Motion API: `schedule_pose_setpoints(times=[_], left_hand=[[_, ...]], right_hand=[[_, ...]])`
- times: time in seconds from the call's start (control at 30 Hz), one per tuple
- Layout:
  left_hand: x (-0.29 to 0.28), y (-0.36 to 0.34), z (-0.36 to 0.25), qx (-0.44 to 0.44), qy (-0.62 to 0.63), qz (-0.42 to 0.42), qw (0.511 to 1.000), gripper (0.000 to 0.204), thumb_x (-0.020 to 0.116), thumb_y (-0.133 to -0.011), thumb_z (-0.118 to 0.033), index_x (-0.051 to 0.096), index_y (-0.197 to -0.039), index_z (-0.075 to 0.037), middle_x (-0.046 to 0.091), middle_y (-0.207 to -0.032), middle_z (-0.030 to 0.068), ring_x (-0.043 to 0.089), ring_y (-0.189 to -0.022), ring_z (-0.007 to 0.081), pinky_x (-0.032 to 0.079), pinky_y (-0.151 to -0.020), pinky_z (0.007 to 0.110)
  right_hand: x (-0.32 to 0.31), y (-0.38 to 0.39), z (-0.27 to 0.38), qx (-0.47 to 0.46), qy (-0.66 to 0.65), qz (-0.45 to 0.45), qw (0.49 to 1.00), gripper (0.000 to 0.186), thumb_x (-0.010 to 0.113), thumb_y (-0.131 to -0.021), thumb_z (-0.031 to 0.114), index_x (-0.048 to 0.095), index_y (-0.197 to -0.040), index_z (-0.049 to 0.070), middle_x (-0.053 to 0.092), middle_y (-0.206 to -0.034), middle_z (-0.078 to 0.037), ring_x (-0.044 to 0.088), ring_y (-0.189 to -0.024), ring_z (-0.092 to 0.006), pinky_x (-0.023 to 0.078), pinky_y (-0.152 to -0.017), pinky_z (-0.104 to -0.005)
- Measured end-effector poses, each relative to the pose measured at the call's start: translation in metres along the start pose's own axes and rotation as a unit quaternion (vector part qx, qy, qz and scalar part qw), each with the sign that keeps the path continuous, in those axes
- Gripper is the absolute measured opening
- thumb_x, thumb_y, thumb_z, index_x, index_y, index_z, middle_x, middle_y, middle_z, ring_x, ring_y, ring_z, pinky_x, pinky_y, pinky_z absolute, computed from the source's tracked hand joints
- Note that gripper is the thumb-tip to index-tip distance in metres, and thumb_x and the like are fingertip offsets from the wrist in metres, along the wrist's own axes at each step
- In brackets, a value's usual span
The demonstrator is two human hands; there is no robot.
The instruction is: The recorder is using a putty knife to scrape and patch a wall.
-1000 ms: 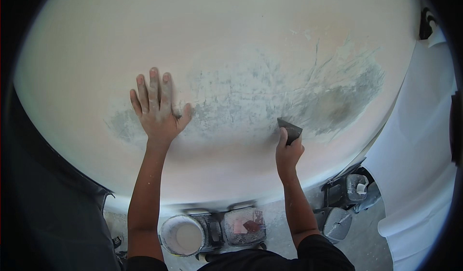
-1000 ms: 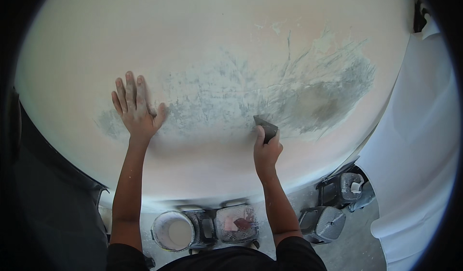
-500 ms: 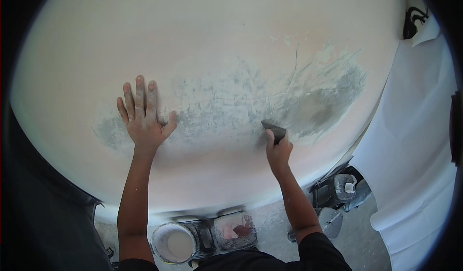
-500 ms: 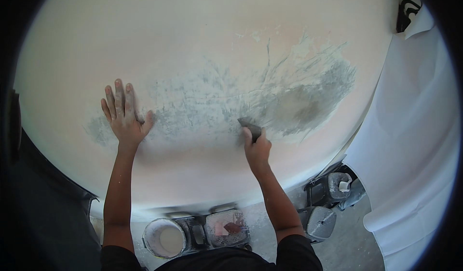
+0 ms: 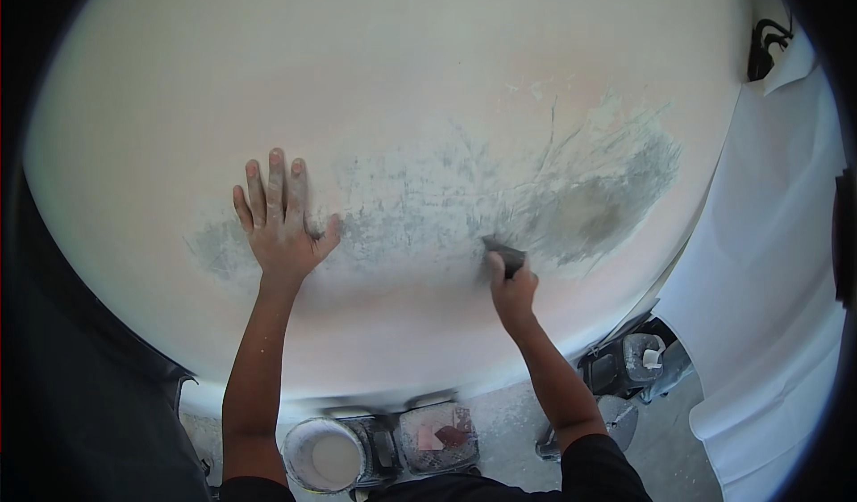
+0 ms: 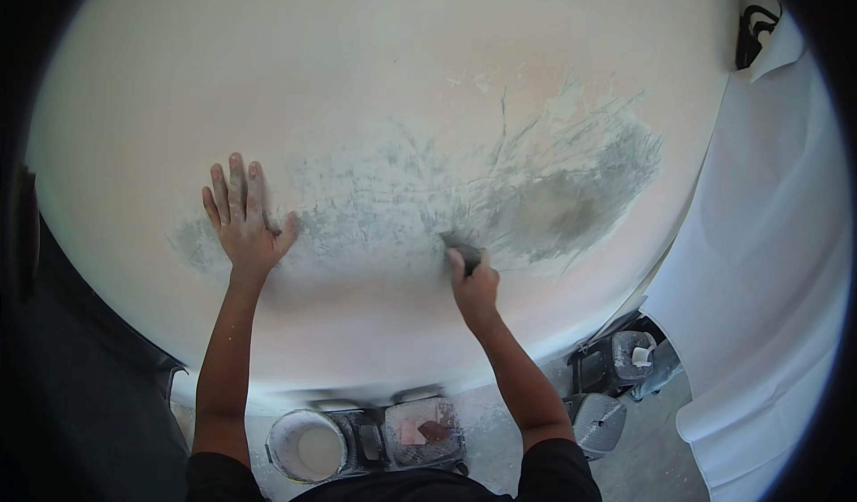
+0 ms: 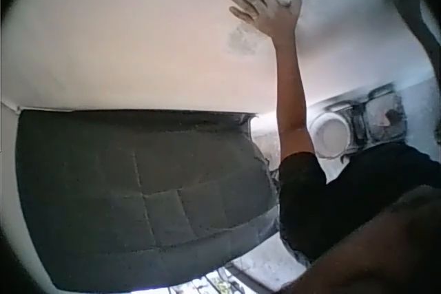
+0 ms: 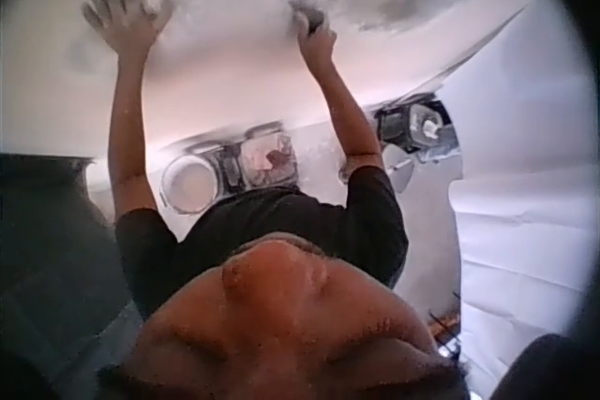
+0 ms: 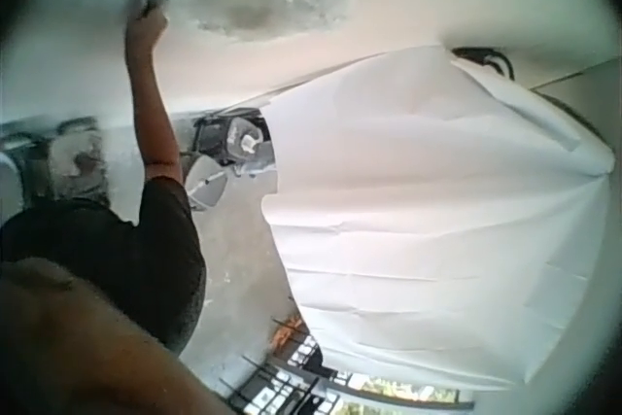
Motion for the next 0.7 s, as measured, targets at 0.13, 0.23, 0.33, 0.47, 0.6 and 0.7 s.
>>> schedule_pose_setpoints(times=[0.13, 0.23, 0.33, 0.47, 0.6, 0.7], left_hand=[[0.002, 0.003, 0.003, -0.013, 0.003, -0.007, 1.0, 0.073, 0.052, -0.087, -0.053, 0.047, -0.145, -0.009, 0.037, -0.156, 0.0125, 0.024, -0.148, 0.0364, 0.01, -0.12, 0.054], [0.002, 0.003, 0.003, -0.014, -0.001, 0.001, 1.0, 0.073, 0.052, -0.087, -0.053, 0.047, -0.145, -0.009, 0.036, -0.156, 0.0125, 0.024, -0.148, 0.0366, 0.01, -0.12, 0.054], [-0.001, 0.002, 0.005, -0.015, -0.005, -0.001, 1.0, 0.073, 0.053, -0.087, -0.052, 0.047, -0.145, -0.009, 0.036, -0.156, 0.0125, 0.023, -0.148, 0.0369, 0.01, -0.12, 0.054], [0.001, 0.001, 0.0, -0.011, 0.004, 0.003, 1.0, 0.073, 0.053, -0.087, -0.051, 0.045, -0.147, -0.009, 0.035, -0.157, 0.0138, 0.023, -0.148, 0.0372, 0.01, -0.119, 0.054], [-0.001, 0.001, 0.002, 0.0, 0.005, -0.011, 1.0, 0.073, 0.053, -0.088, -0.05, 0.042, -0.148, -0.008, 0.035, -0.156, 0.0152, 0.023, -0.148, 0.037, 0.011, -0.119, 0.053], [0.003, 0.006, 0.005, -0.015, -0.001, 0.005, 1.0, 0.073, 0.055, -0.085, -0.052, 0.047, -0.145, -0.01, 0.036, -0.156, 0.0121, 0.023, -0.148, 0.0365, 0.01, -0.119, 0.054]], right_hand=[[0.018, 0.019, 0.008, -0.054, 0.171, 0.164, 0.97, 0.037, 0.07, -0.091, 0.034, 0.055, -0.094, 0.0, 0.061, -0.06, -0.021, 0.061, -0.054, -0.0429, 0.05, -0.05, -0.047], [0.012, 0.009, -0.01, -0.003, 0.058, 0.056, 0.997, 0.037, 0.069, -0.092, 0.034, 0.054, -0.092, 0.001, 0.061, -0.06, -0.021, 0.061, -0.055, -0.0434, 0.05, -0.05, -0.0478], [0.032, 0.03, 0.002, -0.012, 0.129, 0.173, 0.976, 0.038, 0.069, -0.092, 0.035, 0.054, -0.088, 0.0, 0.061, -0.061, -0.022, 0.061, -0.057, -0.0447, 0.049, -0.05, -0.0481], [0.008, 0.009, -0.004, 0.027, 0.026, 0.03, 0.999, 0.037, 0.068, -0.093, 0.033, 0.052, -0.086, 0.001, 0.061, -0.061, -0.023, 0.061, -0.06, -0.0466, 0.049, -0.052, -0.0492], [0.041, 0.041, 0.005, -0.001, 0.111, 0.198, 0.974, 0.037, 0.068, -0.093, 0.032, 0.052, -0.085, 0.0, 0.062, -0.065, -0.024, 0.063, -0.064, -0.0465, 0.049, -0.05, -0.0481], [0.012, 0.009, 0.02, 0.047, 0.003, 0.033, 0.998, 0.034, 0.067, -0.093, 0.032, 0.051, -0.089, 0.002, 0.06, -0.061, -0.024, 0.061, -0.06, -0.0467, 0.048, -0.05, -0.0501]])
Point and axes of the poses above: each hand's wrist, its own y-axis away from the middle knuckle, its own x-axis out of the palm, z = x × y, the point moved 7 cm from there along -y, towards the middle knuckle
